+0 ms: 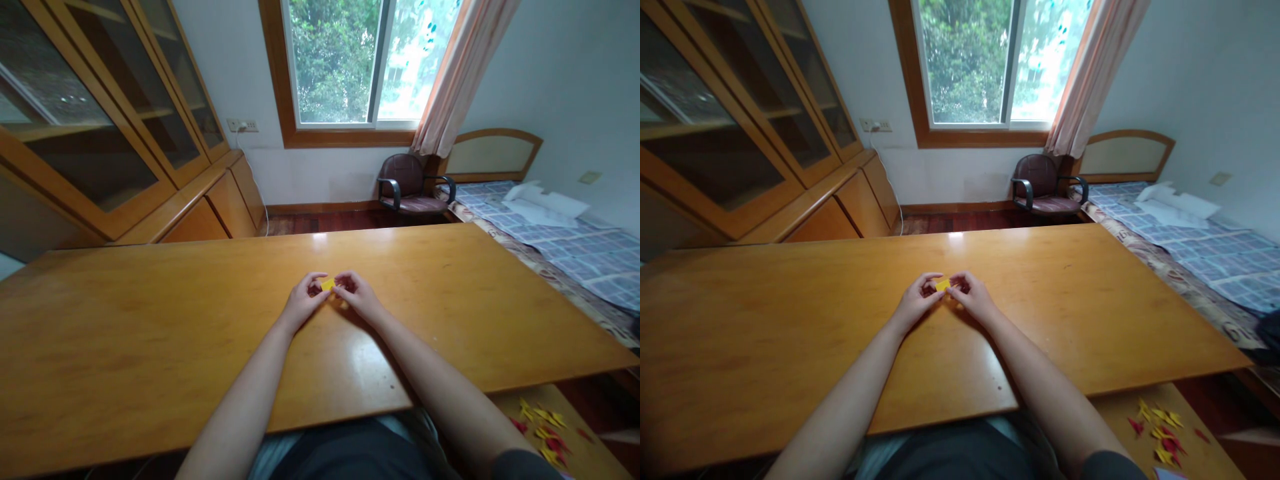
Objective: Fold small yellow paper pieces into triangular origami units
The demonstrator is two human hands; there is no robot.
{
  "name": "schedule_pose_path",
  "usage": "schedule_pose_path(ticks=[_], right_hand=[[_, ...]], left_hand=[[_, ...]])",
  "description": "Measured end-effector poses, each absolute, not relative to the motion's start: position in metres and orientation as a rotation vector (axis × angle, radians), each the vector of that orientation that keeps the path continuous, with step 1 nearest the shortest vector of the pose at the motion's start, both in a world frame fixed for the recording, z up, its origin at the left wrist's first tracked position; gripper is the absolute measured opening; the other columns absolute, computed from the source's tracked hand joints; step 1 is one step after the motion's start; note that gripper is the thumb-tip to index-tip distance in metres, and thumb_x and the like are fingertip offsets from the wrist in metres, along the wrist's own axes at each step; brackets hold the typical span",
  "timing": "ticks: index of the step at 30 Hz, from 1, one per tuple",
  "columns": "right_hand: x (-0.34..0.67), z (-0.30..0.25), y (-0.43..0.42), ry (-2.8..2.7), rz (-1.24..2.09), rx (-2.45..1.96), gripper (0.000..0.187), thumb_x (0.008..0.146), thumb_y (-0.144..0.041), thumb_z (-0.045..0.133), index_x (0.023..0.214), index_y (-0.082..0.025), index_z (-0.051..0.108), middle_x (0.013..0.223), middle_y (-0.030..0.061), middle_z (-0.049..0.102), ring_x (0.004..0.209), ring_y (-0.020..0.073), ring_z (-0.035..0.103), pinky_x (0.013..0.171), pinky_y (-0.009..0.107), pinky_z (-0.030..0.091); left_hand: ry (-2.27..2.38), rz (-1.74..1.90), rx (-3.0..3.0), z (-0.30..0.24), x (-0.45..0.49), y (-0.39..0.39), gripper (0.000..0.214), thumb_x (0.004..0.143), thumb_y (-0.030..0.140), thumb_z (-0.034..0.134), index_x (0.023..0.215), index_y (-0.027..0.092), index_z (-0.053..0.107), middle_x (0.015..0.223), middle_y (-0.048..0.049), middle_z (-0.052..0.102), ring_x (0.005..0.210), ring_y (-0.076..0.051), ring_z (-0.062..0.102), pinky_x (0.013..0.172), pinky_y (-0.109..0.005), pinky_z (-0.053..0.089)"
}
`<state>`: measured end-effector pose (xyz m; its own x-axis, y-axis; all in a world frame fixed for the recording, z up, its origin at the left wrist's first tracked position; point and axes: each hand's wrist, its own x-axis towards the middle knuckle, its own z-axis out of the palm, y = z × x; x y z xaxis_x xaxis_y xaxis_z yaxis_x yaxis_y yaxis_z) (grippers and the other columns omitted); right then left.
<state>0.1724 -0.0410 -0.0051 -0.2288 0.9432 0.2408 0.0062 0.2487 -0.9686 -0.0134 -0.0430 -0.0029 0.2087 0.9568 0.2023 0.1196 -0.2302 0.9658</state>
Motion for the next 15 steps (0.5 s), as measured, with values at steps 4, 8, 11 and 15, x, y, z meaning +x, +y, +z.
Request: schedule_pose_path(ticks=[4,8,11,15], right_hand=[[0.1721,-0.0064,-0.0399,-1.489,1.19,-0.922,0.027,0.078,-0.034,0.07,0.098,-0.021,0.057,0.086,-0.0001,0.062,0.076,0.0141,0.061,0.07,0.027,0.049],[0.1724,-0.0077,-0.0389,-1.477,1.188,-0.917,0.025,0.079,-0.032,0.07,0.097,-0.02,0.057,0.085,-0.0004,0.061,0.077,0.0139,0.06,0.071,0.027,0.048],[0.1724,-0.0083,-0.0386,-1.476,1.187,-0.917,0.024,0.079,-0.032,0.069,0.096,-0.021,0.057,0.084,-0.0006,0.06,0.077,0.0138,0.059,0.07,0.027,0.047],[0.1723,-0.0093,-0.038,-1.458,1.196,-0.919,0.025,0.079,-0.034,0.069,0.095,-0.021,0.056,0.082,-0.001,0.06,0.073,0.0134,0.058,0.067,0.026,0.046]], left_hand=[[1.082,1.123,1.627,-0.0007,-0.0131,-0.0449,0.041,0.078,0.031,0.07,0.116,0.02,0.06,0.077,0.0027,0.054,0.071,-0.012,0.055,0.069,-0.022,0.044],[1.125,1.104,1.683,0.0021,-0.0127,-0.0472,0.04,0.078,0.03,0.07,0.116,0.02,0.061,0.078,0.0021,0.056,0.072,-0.012,0.055,0.069,-0.022,0.045],[1.128,1.096,1.691,0.0023,-0.0126,-0.0473,0.04,0.077,0.029,0.069,0.116,0.02,0.061,0.077,0.0023,0.056,0.071,-0.012,0.055,0.069,-0.023,0.045],[1.109,1.084,1.681,0.0011,-0.0127,-0.046,0.041,0.078,0.029,0.069,0.117,0.02,0.06,0.078,0.0023,0.056,0.072,-0.012,0.056,0.07,-0.023,0.045]])
